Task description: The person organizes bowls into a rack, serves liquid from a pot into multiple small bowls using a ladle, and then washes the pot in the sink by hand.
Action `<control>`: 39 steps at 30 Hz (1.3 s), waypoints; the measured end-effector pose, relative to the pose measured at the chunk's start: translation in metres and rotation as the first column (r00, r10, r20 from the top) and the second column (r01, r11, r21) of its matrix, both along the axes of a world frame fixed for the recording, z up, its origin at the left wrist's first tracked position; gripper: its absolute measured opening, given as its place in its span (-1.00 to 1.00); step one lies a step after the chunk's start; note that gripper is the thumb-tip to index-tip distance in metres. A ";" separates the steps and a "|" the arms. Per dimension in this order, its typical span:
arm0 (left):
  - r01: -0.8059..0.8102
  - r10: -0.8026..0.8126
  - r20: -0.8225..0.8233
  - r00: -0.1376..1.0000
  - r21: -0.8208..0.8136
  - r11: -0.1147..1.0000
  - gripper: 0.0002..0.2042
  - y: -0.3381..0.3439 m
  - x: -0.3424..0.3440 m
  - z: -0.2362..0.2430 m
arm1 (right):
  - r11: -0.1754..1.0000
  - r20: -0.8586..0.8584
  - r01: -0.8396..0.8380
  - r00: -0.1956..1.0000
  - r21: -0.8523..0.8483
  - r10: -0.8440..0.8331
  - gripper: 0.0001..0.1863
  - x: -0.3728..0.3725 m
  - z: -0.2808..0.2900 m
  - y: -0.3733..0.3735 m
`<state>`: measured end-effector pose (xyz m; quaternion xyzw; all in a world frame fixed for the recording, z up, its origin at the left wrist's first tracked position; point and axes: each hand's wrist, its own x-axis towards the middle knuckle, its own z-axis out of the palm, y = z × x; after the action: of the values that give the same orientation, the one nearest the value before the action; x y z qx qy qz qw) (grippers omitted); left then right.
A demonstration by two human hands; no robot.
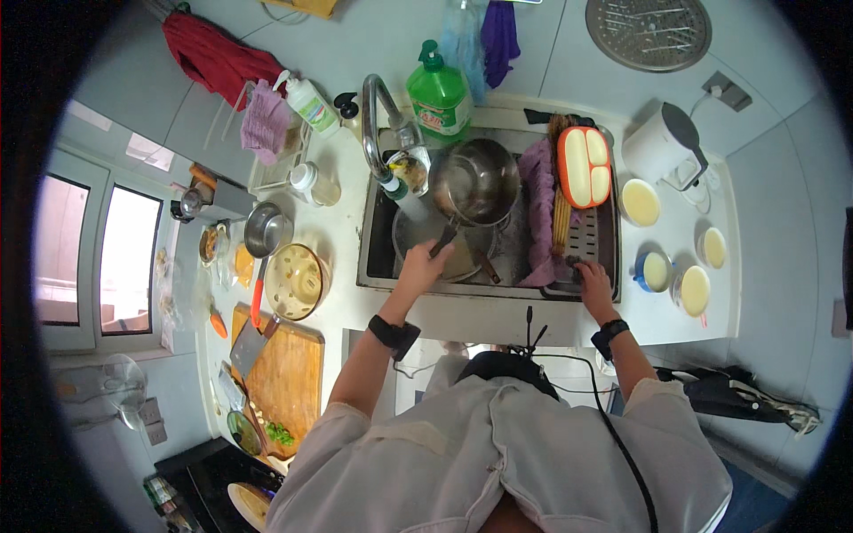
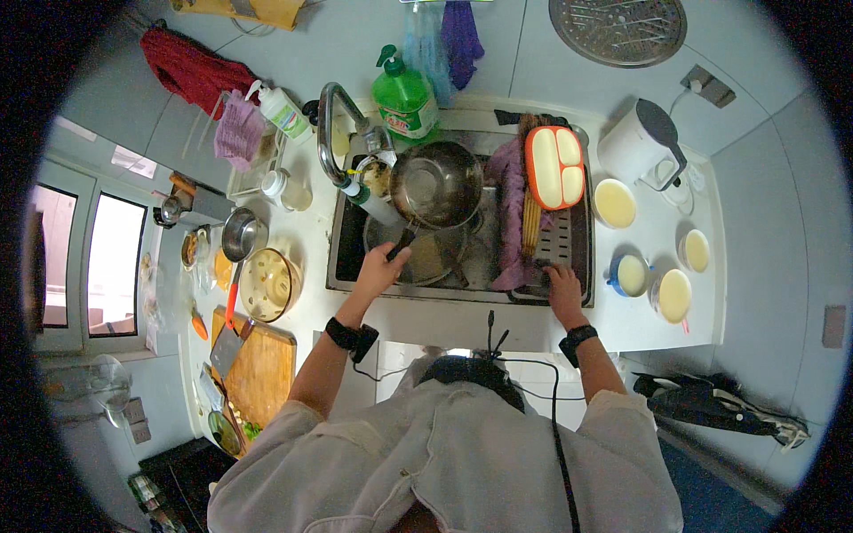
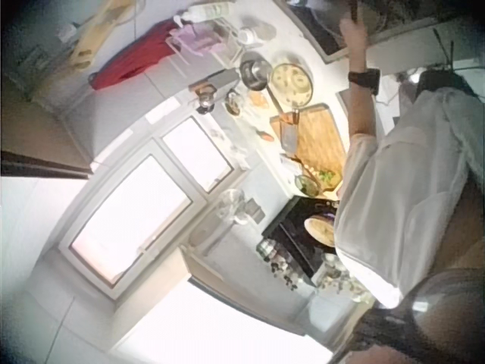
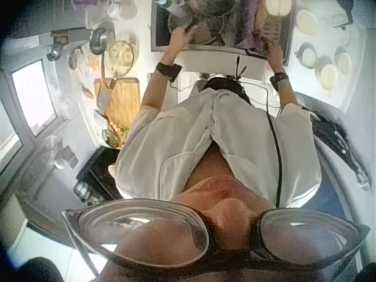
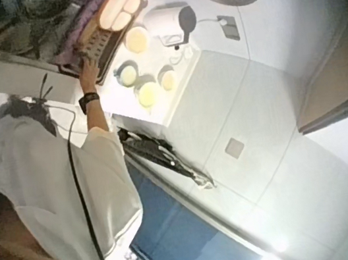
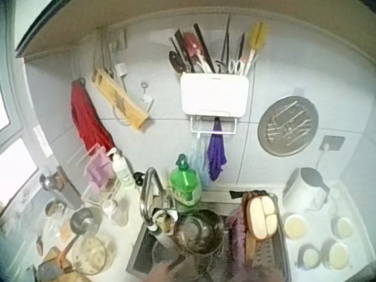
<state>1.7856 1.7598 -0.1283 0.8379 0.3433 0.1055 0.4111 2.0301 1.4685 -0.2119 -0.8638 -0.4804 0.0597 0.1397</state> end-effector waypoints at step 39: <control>0.373 -0.205 0.315 0.927 -0.699 0.610 -0.80 -0.094 0.016 0.094 | 0.915 -0.911 0.069 0.149 0.397 0.384 -0.64 -0.117 0.179 0.083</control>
<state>1.8016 1.6659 -0.0340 0.6228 0.1716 -0.0277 0.7628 1.9136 1.5512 -0.0325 -0.5226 -0.3672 0.5301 0.5577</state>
